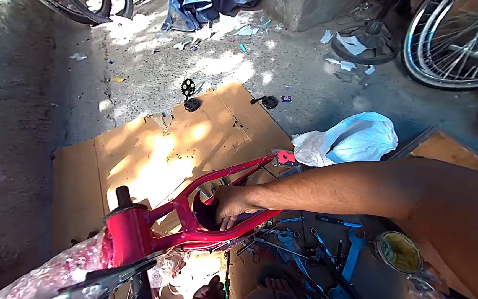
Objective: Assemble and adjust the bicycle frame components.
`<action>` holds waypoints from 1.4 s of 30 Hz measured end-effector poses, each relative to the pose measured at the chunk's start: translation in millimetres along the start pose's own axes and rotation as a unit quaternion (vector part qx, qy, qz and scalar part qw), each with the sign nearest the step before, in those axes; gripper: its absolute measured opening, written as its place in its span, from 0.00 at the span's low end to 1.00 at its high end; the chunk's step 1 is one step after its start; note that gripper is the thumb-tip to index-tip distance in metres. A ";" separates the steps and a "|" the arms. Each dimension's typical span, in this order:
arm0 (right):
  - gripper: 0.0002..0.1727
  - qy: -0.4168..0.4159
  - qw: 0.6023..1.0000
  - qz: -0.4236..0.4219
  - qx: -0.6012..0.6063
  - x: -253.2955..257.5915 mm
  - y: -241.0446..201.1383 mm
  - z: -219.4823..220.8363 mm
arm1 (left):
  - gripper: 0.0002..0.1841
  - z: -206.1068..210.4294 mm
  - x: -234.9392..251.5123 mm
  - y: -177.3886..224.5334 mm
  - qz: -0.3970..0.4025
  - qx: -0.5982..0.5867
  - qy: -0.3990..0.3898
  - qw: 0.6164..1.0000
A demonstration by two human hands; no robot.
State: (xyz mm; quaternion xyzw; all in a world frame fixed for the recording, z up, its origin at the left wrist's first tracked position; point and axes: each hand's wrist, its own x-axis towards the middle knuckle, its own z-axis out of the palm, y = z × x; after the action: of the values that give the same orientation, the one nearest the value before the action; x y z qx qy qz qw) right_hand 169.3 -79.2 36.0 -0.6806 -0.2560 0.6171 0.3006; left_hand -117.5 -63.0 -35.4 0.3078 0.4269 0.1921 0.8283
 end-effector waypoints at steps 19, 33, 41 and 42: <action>0.08 0.053 0.997 -0.056 0.009 -43.7 -25.6 19.8 | 0.24 68.1 41.3 -8.7 0.290 0.352 0.069 0.887; 0.11 0.116 0.993 0.012 -0.003 -60.6 -45.0 30.4 | 0.19 96.7 46.1 -22.0 0.355 0.422 0.188 0.813; 0.08 0.114 0.992 0.040 -0.049 -54.8 -25.1 13.0 | 0.20 108.2 45.0 -17.1 0.357 0.512 0.273 0.732; 0.08 0.113 0.992 0.033 -0.044 -54.3 -26.8 14.8 | 0.21 109.6 45.7 -15.4 0.359 0.525 0.278 0.720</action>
State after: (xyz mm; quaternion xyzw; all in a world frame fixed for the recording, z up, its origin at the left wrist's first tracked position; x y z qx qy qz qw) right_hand 149.4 -98.4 91.8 -0.7664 -0.2248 0.5344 0.2766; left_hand -0.5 -85.7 -23.8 0.7565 0.5275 0.2973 0.2471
